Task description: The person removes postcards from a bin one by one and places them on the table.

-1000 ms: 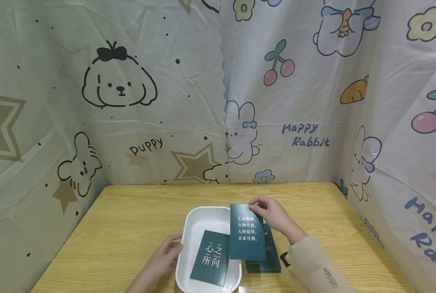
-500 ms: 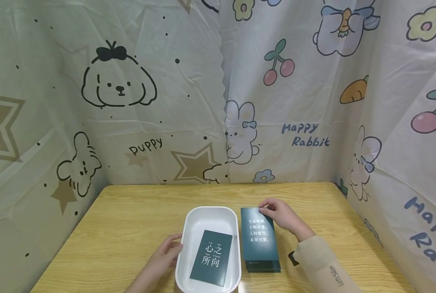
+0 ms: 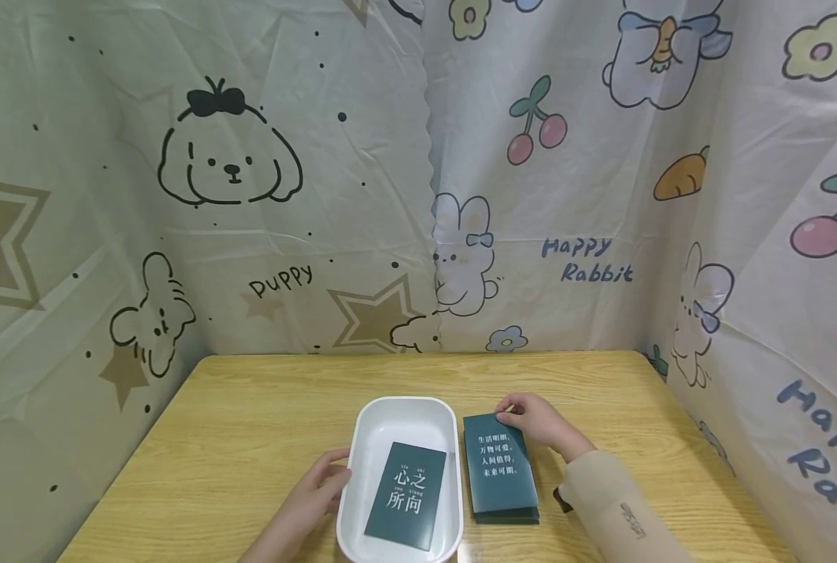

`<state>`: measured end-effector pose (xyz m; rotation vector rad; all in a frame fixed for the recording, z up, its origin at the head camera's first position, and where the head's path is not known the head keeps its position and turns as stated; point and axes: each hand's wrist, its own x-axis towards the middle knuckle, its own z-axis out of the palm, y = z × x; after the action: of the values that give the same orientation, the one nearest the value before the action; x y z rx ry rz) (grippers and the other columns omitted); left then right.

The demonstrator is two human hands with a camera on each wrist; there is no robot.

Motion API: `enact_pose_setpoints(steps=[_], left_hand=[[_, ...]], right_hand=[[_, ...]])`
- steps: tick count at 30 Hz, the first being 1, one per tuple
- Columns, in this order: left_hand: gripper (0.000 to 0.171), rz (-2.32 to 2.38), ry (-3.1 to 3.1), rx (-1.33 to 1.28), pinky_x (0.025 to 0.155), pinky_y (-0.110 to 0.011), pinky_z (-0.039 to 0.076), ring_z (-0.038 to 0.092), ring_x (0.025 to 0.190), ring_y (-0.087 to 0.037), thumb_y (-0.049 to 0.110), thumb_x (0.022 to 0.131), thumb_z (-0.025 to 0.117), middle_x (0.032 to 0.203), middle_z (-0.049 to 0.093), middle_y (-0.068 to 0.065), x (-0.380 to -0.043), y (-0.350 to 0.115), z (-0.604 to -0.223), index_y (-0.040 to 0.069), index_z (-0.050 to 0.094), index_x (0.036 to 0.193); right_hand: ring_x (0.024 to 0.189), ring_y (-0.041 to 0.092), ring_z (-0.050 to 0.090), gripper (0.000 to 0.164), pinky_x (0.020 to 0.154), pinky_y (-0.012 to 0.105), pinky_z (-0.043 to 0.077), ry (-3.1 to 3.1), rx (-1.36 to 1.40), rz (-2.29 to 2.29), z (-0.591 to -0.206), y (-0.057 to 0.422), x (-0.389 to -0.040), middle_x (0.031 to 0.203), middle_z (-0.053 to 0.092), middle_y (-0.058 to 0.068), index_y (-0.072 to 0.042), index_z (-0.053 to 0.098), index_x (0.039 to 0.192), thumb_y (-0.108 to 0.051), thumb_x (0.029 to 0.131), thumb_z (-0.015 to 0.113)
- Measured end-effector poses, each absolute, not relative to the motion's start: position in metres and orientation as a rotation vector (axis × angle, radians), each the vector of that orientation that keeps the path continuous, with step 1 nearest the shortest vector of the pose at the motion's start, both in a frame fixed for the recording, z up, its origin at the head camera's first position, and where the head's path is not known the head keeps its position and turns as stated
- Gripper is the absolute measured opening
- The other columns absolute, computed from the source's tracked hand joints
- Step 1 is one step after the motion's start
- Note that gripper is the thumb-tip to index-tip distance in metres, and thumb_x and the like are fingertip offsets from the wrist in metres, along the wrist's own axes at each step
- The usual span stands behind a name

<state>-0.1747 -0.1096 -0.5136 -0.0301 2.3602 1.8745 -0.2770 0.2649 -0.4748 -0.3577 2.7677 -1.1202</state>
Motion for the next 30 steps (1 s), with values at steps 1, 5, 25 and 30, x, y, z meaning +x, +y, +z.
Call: enact_pose_setpoints(steps=[1,5,25,30], left_hand=[[0.044,1.873,2.359,-0.029,0.074,-0.038,0.056,0.062,0.084,-0.020,0.031,0.094,0.056,0.113,0.058,-0.018,-0.175,-0.110,-0.513,0.012,0.050,0.134],[0.044,1.860,2.358,-0.025,0.074,-0.039,0.056,0.062,0.084,-0.020,0.031,0.095,0.055,0.115,0.058,-0.018,-0.175,-0.110,-0.513,0.012,0.050,0.134],[0.045,1.874,2.347,-0.003,0.073,-0.039,0.056,0.063,0.081,-0.021,0.031,0.095,0.054,0.115,0.058,-0.020,-0.173,-0.110,-0.512,0.010,0.048,0.135],[0.045,1.870,2.350,-0.008,0.073,-0.039,0.056,0.063,0.081,-0.020,0.031,0.095,0.055,0.115,0.058,-0.020,-0.173,-0.109,-0.511,0.010,0.049,0.135]], right_hand=[[0.082,0.018,0.056,0.014,0.078,0.043,0.048,2.766,-0.350,-1.120,-0.476,0.265,-0.278,0.093,0.065,0.004,-0.014,0.067,0.095,-0.025,0.092,0.061],[0.079,0.016,0.056,0.012,0.077,0.042,0.047,2.768,-0.359,-1.117,-0.481,0.264,-0.280,0.088,0.066,0.004,-0.012,0.067,0.093,-0.023,0.091,0.062],[0.074,0.015,0.053,0.007,0.070,0.038,0.046,2.855,-0.345,-0.992,-0.492,0.257,-0.284,0.082,0.063,0.002,-0.012,0.066,0.088,-0.019,0.089,0.064],[0.074,0.016,0.051,0.005,0.070,0.038,0.046,2.888,-0.343,-0.951,-0.491,0.254,-0.283,0.081,0.062,0.002,-0.013,0.067,0.087,-0.017,0.088,0.066]])
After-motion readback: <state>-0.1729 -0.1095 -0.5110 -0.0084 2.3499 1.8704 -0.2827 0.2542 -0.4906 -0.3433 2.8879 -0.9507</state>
